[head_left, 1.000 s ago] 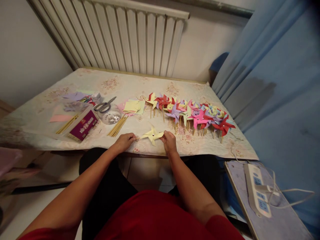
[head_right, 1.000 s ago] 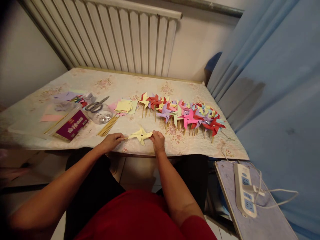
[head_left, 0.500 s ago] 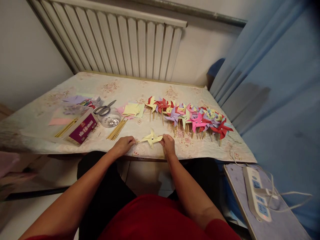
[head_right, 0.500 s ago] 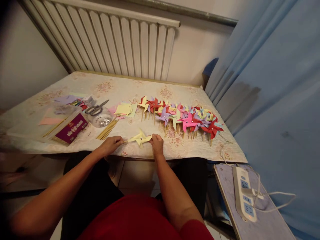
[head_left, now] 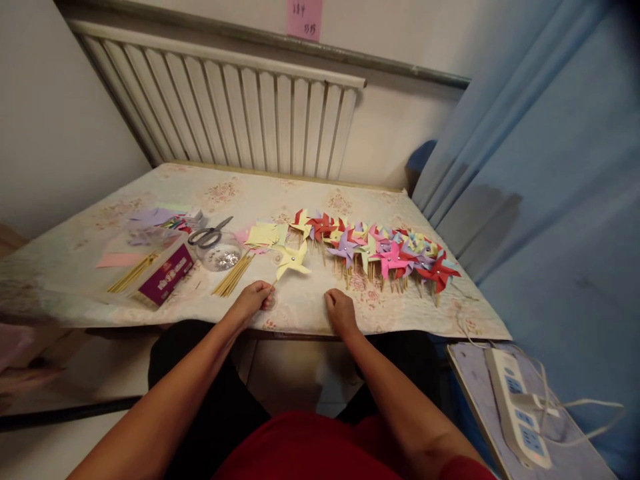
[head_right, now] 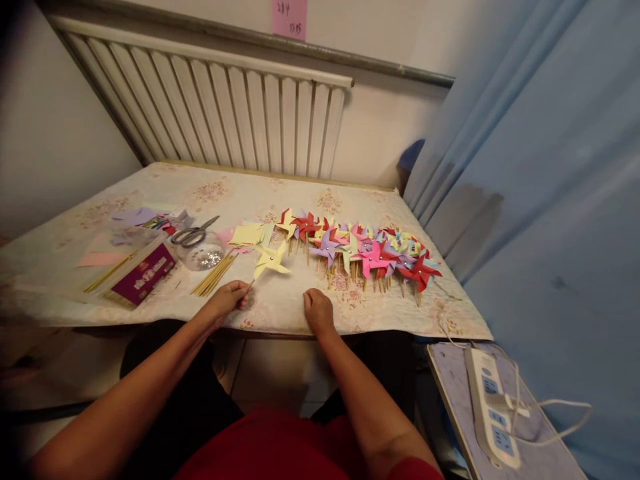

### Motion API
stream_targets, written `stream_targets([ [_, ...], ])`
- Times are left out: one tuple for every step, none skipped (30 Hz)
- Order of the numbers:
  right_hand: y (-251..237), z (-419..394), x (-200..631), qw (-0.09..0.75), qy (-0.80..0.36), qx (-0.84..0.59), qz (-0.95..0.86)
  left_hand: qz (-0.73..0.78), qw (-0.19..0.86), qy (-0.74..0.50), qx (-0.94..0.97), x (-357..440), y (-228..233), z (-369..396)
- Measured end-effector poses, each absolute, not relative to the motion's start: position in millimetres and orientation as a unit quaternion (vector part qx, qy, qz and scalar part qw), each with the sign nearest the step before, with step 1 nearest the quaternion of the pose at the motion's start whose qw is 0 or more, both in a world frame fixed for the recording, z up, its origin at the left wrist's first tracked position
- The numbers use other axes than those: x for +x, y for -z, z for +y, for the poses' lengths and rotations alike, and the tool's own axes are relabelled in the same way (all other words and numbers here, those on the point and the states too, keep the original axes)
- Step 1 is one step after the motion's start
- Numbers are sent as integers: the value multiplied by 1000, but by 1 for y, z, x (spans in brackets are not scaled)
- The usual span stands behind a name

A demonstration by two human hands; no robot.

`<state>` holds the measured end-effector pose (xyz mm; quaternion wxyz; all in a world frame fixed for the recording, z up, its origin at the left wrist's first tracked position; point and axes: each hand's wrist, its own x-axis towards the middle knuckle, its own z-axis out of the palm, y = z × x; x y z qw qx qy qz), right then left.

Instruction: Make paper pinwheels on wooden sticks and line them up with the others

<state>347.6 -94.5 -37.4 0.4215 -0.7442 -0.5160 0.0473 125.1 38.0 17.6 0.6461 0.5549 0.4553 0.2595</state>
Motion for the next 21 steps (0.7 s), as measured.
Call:
stream_targets([
  [38,-98,349,380,-20,-743,-550,456,653,-266,543,130,-18,38],
  [39,-99,350,344,1,-742,-575,456,658,-272,534,135,-18,38],
  [40,-100,350,313,16,-741,-594,457,660,-277,528,139,-18,38],
  [41,-100,350,287,28,-742,-605,459,662,-280,522,144,-17,38],
  [41,-99,349,266,38,-744,-612,461,663,-283,516,149,-17,39],
  [41,-97,349,250,46,-747,-615,464,665,-288,509,153,-16,40],
  [41,-96,348,238,52,-750,-615,467,665,-296,503,158,-14,41],
  [41,-95,347,230,58,-753,-614,469,663,-304,498,162,-12,43],
  [41,-94,346,224,63,-756,-612,469,659,-314,498,167,-10,45],
  [41,-93,345,220,67,-757,-612,468,650,-322,505,170,-7,47],
  [41,-93,345,217,70,-757,-612,467,635,-329,520,174,-3,50],
  [41,-94,344,214,72,-757,-613,468,613,-334,542,177,0,53],
  [41,-94,344,211,74,-757,-614,472,585,-340,565,180,4,56],
  [41,-94,344,209,75,-757,-615,479,557,-346,584,182,7,59],
  [41,-94,343,207,77,-757,-615,486,531,-352,598,184,9,62],
  [41,-95,343,205,77,-758,-615,492,510,-356,609,186,11,64],
  [40,-95,343,203,77,-758,-615,497,496,-357,616,188,12,66],
  [40,-95,343,203,77,-758,-615,498,487,-355,623,191,12,68],
  [40,-95,342,202,76,-759,-615,496,482,-352,630,193,12,69],
  [40,-95,342,201,76,-759,-615,494,479,-348,636,196,12,70],
  [39,-95,342,200,75,-759,-615,493,477,-345,641,199,11,71],
])
